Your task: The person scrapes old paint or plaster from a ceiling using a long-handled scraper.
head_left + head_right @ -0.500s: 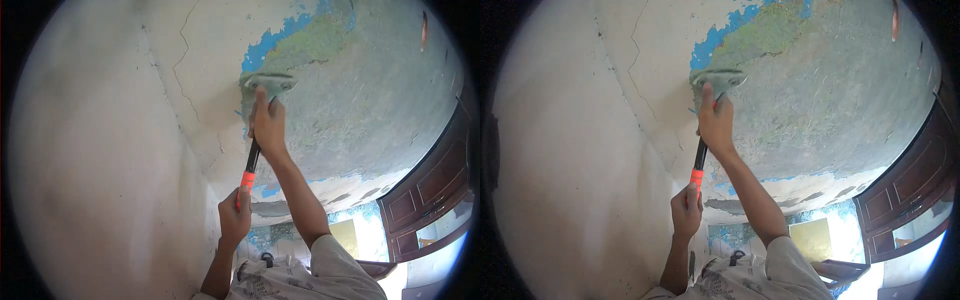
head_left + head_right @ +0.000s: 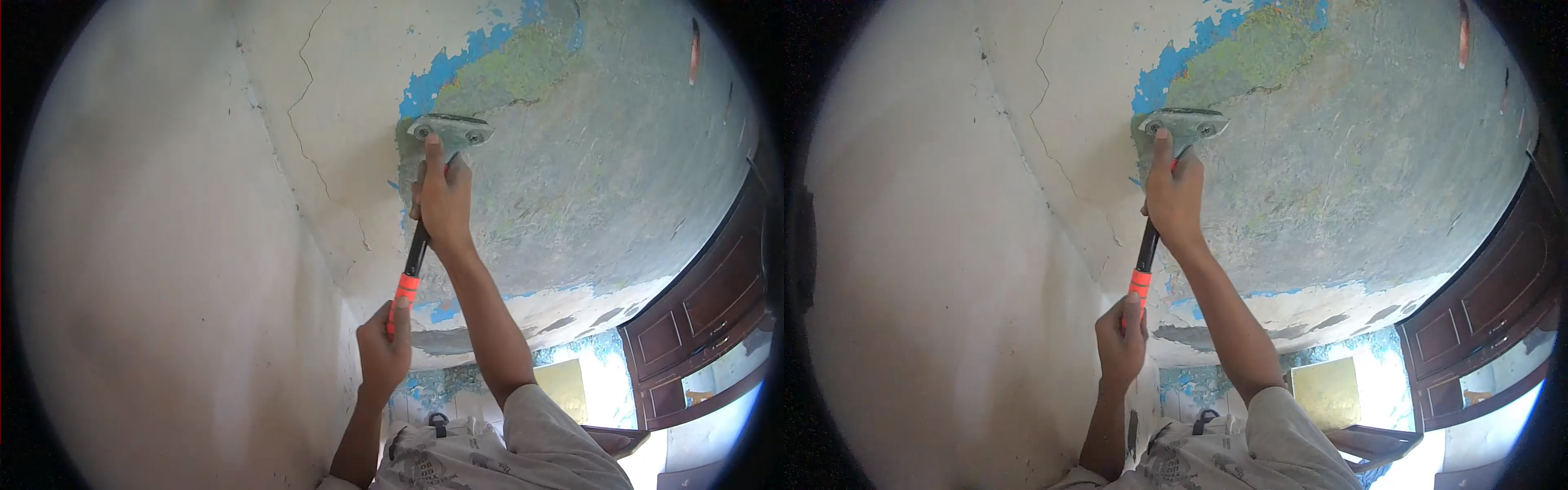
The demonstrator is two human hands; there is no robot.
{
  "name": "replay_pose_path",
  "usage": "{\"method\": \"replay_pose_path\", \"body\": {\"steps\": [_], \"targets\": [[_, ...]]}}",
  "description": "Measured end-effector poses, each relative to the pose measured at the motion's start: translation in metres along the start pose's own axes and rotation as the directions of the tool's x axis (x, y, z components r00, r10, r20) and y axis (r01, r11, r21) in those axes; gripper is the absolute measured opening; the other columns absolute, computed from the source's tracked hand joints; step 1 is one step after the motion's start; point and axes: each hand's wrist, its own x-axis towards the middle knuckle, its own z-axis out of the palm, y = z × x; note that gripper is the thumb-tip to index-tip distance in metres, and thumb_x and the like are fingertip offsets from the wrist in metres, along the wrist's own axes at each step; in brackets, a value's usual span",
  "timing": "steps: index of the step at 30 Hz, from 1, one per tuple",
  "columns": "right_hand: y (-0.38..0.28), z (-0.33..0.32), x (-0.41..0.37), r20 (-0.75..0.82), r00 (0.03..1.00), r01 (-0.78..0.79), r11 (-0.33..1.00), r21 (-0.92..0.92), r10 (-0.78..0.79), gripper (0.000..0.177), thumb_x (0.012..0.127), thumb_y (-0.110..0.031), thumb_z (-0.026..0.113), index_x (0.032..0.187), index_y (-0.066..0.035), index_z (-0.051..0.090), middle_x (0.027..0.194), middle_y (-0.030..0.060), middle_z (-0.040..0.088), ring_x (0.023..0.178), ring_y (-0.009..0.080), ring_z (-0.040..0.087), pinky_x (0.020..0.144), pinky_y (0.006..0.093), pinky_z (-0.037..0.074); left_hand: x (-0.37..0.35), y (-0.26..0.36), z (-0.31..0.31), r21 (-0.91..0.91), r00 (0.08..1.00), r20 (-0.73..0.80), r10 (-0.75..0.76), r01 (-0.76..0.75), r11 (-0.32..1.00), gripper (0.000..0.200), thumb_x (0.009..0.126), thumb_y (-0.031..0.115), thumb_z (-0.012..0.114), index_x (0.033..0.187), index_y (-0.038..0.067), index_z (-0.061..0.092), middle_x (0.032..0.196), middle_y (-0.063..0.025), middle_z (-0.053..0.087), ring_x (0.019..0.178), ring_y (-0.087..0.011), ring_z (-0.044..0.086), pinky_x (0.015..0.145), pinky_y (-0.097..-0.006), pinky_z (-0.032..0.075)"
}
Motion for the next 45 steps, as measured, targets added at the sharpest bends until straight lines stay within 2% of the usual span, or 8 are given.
{"method": "replay_pose_path", "body": {"steps": [3, 9, 12, 15, 21, 24, 30, 45], "targets": [[0.009, 0.003, -0.01, 0.033, 0.999, -0.025, 0.996, -0.091, 0.028, 0.054, 0.105, -0.049, 0.054, 0.079, -0.002, 0.044, 0.058, 0.0016, 0.045, 0.04, 0.0119, 0.049, 0.036, 0.0298, 0.042, -0.008, -0.006, -0.005, -0.058, 0.992, 0.023, -0.124, 0.125, 0.991, 0.053, 0.11, 0.04, 0.048, 0.07, 0.005, 0.051, 0.058, 0.0041, 0.043, 0.05, -0.0058, 0.041, 0.047, -0.026, 0.031], [-0.011, -0.004, 0.002, 0.04, 0.999, -0.034, 0.999, -0.034, 0.035, 0.057, 0.105, -0.049, 0.053, 0.082, 0.002, 0.048, 0.059, 0.0024, 0.046, 0.04, 0.0123, 0.05, 0.036, 0.0319, 0.043, 0.0, 0.01, 0.003, -0.035, 0.999, 0.025, -0.025, 0.026, 0.999, 0.054, 0.11, 0.041, 0.047, 0.07, 0.006, 0.051, 0.057, 0.0044, 0.043, 0.049, -0.0051, 0.04, 0.046, -0.0246, 0.03], [0.008, 0.005, -0.008, 0.001, 1.0, 0.029, 0.998, -0.05, -0.029, 0.054, 0.106, -0.048, 0.053, 0.081, 0.001, 0.048, 0.058, 0.0021, 0.046, 0.04, 0.0115, 0.049, 0.035, 0.0315, 0.042, -0.002, -0.001, -0.006, -0.041, 0.995, 0.008, -0.095, 0.096, 0.995, 0.054, 0.11, 0.041, 0.047, 0.07, 0.005, 0.051, 0.057, 0.0035, 0.044, 0.049, -0.0054, 0.041, 0.046, -0.0251, 0.03], [0.003, 0.002, -0.01, 0.042, 0.998, -0.04, 0.994, -0.097, 0.045, 0.053, 0.106, -0.047, 0.052, 0.079, -0.002, 0.047, 0.059, 0.0014, 0.046, 0.041, 0.0107, 0.048, 0.036, 0.031, 0.042, -0.006, -0.005, -0.003, -0.078, 0.995, 0.022, -0.097, 0.098, 0.992, 0.054, 0.11, 0.041, 0.048, 0.07, 0.004, 0.051, 0.057, 0.0031, 0.044, 0.049, -0.0059, 0.04, 0.046, -0.0257, 0.03], [0.0, 0.006, -0.002, 0.005, 1.0, 0.005, 1.0, -0.008, -0.005, 0.054, 0.105, -0.048, 0.053, 0.078, -0.002, 0.046, 0.058, 0.0009, 0.045, 0.04, 0.0111, 0.047, 0.035, 0.0301, 0.042, 0.003, 0.003, -0.007, 0.008, 1.0, -0.003, -0.011, 0.011, 1.0, 0.054, 0.11, 0.04, 0.047, 0.069, 0.005, 0.051, 0.057, 0.0034, 0.044, 0.049, -0.0053, 0.04, 0.046, -0.0256, 0.031], [0.004, 0.007, -0.007, 0.017, 1.0, -0.018, 0.998, -0.065, 0.019, 0.054, 0.105, -0.048, 0.053, 0.078, -0.002, 0.046, 0.058, 0.0009, 0.045, 0.041, 0.011, 0.047, 0.036, 0.0296, 0.042, -0.005, -0.002, -0.012, -0.045, 0.989, 0.029, -0.145, 0.146, 0.988, 0.05, 0.109, 0.035, 0.052, 0.074, 0.0, 0.056, 0.057, 0.0004, 0.046, 0.055, -0.0073, 0.041, 0.051, -0.0301, 0.033], [-0.01, 0.004, -0.001, 0.019, 1.0, -0.018, 0.999, -0.027, 0.018, 0.055, 0.105, -0.049, 0.053, 0.08, 0.0, 0.047, 0.059, 0.0026, 0.047, 0.041, 0.0124, 0.049, 0.035, 0.0308, 0.043, 0.002, 0.011, -0.002, 0.002, 1.0, 0.01, 0.004, -0.004, 1.0, 0.054, 0.11, 0.041, 0.047, 0.069, 0.005, 0.051, 0.057, 0.0033, 0.044, 0.049, -0.0053, 0.04, 0.047, -0.0256, 0.031], [0.003, 0.006, -0.005, 0.011, 0.999, -0.041, 0.995, -0.091, 0.042, 0.055, 0.106, -0.048, 0.053, 0.078, -0.001, 0.048, 0.06, 0.0026, 0.048, 0.042, 0.0122, 0.048, 0.037, 0.0319, 0.041, 0.004, 0.001, -0.005, -0.012, 0.998, 0.02, -0.051, 0.051, 0.999, 0.055, 0.11, 0.042, 0.048, 0.069, 0.005, 0.051, 0.057, 0.0034, 0.042, 0.051, -0.0058, 0.039, 0.048, -0.0265, 0.031]]}}
